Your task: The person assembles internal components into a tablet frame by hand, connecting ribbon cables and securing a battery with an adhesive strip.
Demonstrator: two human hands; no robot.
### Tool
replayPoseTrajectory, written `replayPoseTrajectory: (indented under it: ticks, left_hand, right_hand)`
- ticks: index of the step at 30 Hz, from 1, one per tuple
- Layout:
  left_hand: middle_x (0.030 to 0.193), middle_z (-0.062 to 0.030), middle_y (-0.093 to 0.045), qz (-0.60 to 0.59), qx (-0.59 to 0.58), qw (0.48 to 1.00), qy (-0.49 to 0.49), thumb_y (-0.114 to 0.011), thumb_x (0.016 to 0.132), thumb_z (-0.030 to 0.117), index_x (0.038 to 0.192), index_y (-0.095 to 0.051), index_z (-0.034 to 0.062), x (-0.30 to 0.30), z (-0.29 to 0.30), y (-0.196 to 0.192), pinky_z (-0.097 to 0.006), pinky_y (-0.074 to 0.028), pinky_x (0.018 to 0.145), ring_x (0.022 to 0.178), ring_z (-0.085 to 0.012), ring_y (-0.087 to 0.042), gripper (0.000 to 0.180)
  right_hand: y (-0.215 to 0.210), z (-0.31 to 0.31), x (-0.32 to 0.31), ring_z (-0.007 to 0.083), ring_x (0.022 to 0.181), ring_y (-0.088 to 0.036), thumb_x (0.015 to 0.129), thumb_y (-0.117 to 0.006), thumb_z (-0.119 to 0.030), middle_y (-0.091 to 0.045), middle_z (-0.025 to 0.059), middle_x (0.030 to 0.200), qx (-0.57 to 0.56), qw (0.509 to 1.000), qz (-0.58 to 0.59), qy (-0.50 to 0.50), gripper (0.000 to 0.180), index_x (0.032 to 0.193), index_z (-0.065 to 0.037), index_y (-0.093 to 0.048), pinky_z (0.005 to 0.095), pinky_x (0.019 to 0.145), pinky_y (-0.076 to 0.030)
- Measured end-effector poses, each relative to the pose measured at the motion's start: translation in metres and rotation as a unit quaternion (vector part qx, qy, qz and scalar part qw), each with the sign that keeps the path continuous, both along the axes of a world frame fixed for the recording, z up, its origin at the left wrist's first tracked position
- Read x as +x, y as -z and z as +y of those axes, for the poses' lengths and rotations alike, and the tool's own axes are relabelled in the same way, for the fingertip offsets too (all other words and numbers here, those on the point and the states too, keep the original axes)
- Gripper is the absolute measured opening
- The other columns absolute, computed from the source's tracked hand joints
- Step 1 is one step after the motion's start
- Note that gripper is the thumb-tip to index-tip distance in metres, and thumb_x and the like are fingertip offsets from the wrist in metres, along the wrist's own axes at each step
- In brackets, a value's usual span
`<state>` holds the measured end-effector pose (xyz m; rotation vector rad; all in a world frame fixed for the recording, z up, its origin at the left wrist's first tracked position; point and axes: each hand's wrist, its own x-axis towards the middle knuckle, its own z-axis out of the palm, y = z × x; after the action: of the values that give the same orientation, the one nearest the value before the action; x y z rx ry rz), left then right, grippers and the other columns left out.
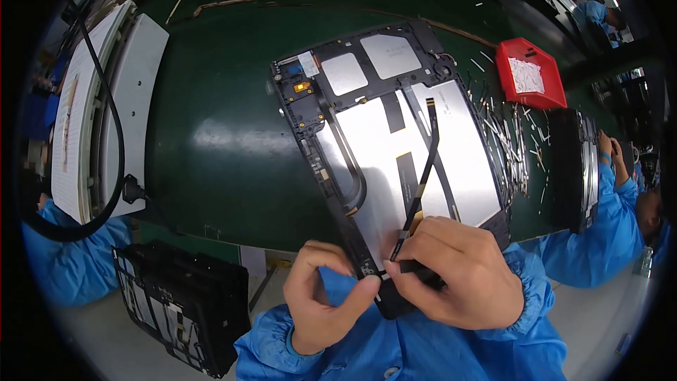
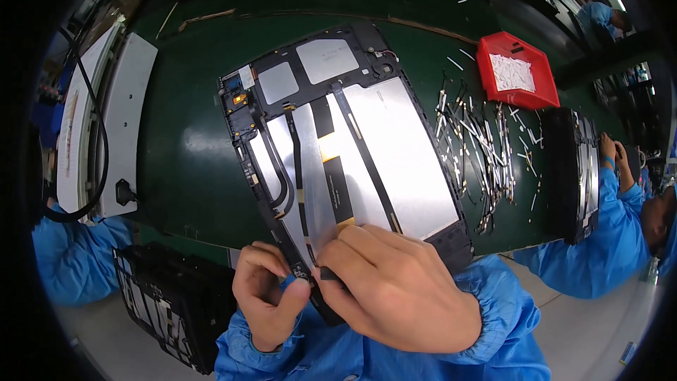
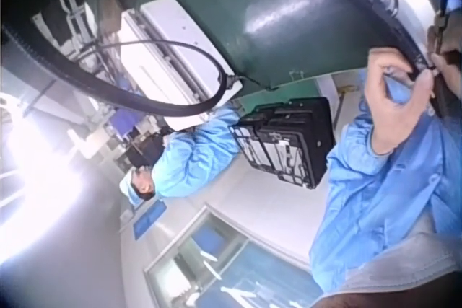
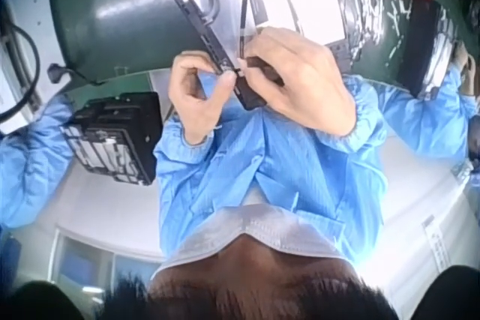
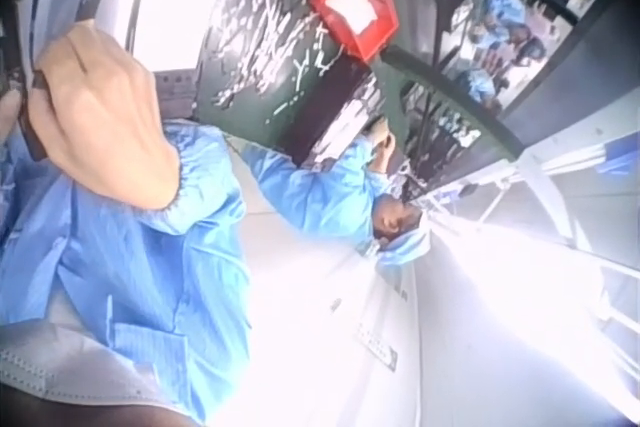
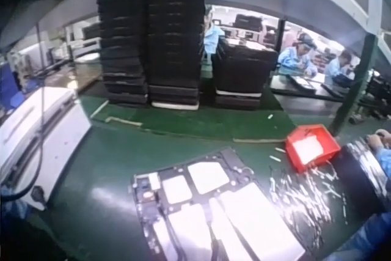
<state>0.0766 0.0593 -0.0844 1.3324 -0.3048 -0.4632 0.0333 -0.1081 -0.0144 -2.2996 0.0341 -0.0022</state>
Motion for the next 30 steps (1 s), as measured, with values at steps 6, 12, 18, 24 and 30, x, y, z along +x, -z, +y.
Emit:
replayPoseTrajectory:
  ticks: [6, 12, 18, 24, 30]
  left_hand:
    - [0.086, -0.0097, -0.054, 0.037, -0.008, 0.999, -0.011, -0.065, 0.077, 0.001, 0.087, -0.052, 0.0011, -0.005, 0.006, 0.003, -0.025, -0.039, 0.073, 0.078, -0.0138, -0.051, 0.015]
    - [0.085, -0.0098, -0.055, 0.041, 0.0, 0.999, -0.008, -0.062, 0.079, 0.0, 0.086, -0.053, 0.0002, -0.006, 0.005, 0.002, -0.025, -0.039, 0.072, 0.077, -0.0135, -0.051, 0.012]
    - [0.084, -0.0097, -0.055, 0.037, 0.005, 0.999, -0.009, -0.062, 0.079, 0.0, 0.084, -0.053, -0.0001, -0.007, 0.005, 0.001, -0.025, -0.039, 0.07, 0.076, -0.013, -0.05, 0.011]
    - [0.083, -0.0096, -0.055, 0.036, 0.012, 0.999, -0.006, -0.062, 0.078, 0.0, 0.083, -0.053, 0.0, -0.006, 0.005, 0.001, -0.025, -0.039, 0.071, 0.075, -0.0134, -0.05, 0.011]
    - [0.081, -0.0077, -0.051, 0.018, 0.027, 0.999, 0.005, -0.06, 0.08, 0.006, 0.084, -0.049, 0.0012, -0.006, 0.006, 0.002, -0.024, -0.036, 0.068, 0.072, -0.0115, -0.045, 0.013]
  right_hand:
    - [-0.003, 0.0, 0.001, 0.0285, 0.067, -0.056, 0.074, -0.063, -0.006, -0.052, 0.0119, 0.078, 0.026, 0.999, 0.025, 0.018, 0.014, 0.084, 0.001, -0.057, 0.0348, 0.058, -0.048]
    - [-0.001, 0.0, -0.001, 0.0289, 0.068, -0.057, 0.074, -0.062, -0.006, -0.053, 0.0123, 0.078, 0.013, 1.0, 0.006, -0.003, 0.013, 0.083, 0.001, -0.057, 0.0351, 0.059, -0.048]
    - [-0.006, -0.003, 0.001, 0.0296, 0.069, -0.057, 0.073, -0.063, -0.007, -0.052, 0.013, 0.078, 0.036, 0.999, 0.015, -0.001, 0.014, 0.081, 0.003, -0.056, 0.0361, 0.06, -0.048]
    - [-0.009, -0.006, 0.003, 0.0307, 0.071, -0.056, 0.074, -0.061, -0.008, -0.052, 0.0137, 0.08, 0.023, 0.999, 0.04, -0.02, 0.016, 0.083, 0.003, -0.056, 0.0366, 0.06, -0.048]
    - [-0.013, -0.007, 0.007, 0.0295, 0.074, -0.057, 0.075, -0.061, -0.009, -0.052, 0.0133, 0.081, 0.017, 0.996, 0.069, -0.053, 0.016, 0.084, 0.003, -0.056, 0.0375, 0.062, -0.047]
